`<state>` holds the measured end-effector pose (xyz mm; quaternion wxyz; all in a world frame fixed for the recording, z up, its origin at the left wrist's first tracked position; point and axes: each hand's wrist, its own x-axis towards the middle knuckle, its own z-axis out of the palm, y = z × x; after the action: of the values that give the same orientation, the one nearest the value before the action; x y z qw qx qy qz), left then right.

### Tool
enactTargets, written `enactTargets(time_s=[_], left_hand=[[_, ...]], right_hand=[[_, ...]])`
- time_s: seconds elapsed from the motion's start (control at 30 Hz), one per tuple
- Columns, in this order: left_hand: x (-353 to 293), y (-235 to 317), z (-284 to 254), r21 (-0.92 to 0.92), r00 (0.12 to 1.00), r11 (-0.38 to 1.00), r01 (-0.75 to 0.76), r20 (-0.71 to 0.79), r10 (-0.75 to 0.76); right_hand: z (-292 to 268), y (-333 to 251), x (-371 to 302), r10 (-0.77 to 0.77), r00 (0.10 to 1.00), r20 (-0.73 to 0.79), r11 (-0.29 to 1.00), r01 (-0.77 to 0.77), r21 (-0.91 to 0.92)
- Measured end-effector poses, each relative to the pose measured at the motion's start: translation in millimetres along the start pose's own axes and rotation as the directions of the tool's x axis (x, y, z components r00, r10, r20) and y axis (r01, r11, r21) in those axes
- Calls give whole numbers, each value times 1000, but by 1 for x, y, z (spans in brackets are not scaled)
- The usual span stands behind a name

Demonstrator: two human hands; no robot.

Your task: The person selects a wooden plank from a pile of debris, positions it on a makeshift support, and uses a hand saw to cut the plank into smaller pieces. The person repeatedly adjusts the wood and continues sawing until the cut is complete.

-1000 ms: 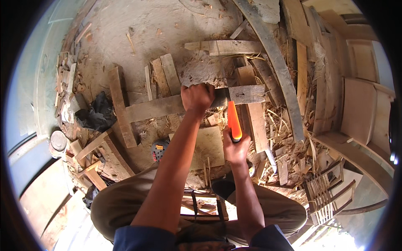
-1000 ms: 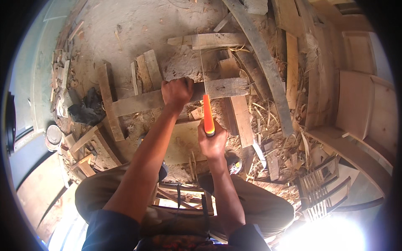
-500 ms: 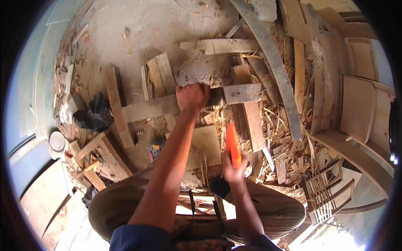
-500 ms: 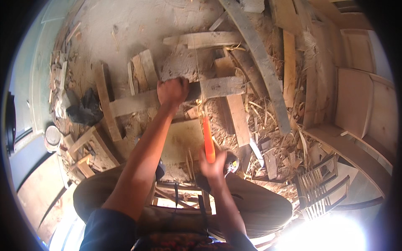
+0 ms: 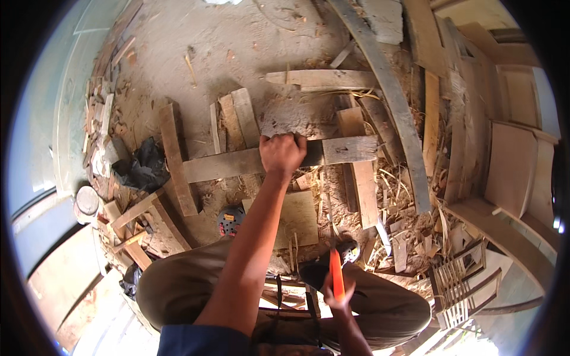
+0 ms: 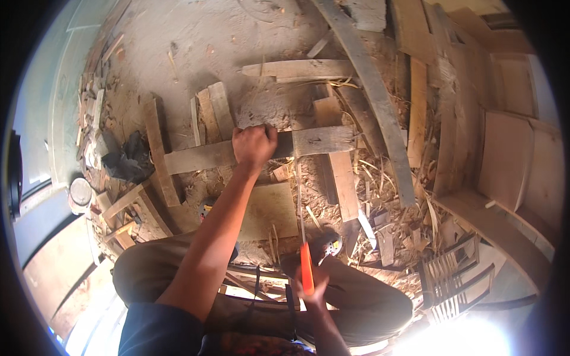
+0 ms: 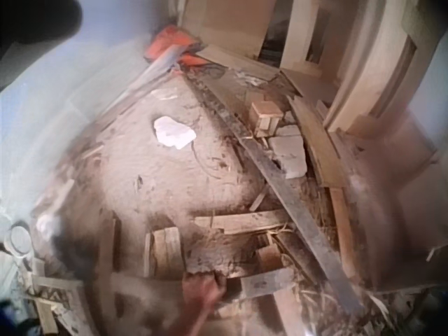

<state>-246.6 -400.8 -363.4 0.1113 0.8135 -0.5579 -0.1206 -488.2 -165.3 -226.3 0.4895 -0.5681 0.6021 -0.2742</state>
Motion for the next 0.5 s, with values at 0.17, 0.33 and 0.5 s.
enactTargets(time_s=[0.17,0.33,0.5], left_hand=[[3,7,-7,-57,999,998,9,43,-7],[3,2,-6,-68,998,998,12,67,-8],[-5,3,-5,-62,999,997,34,32,-32]], right_hand=[[19,-2,58,560,812,-168,719,-374,586],[34,10,114,81,995,-65,995,-76,70],[-17,-18,20,42,996,73,999,-42,-4]])
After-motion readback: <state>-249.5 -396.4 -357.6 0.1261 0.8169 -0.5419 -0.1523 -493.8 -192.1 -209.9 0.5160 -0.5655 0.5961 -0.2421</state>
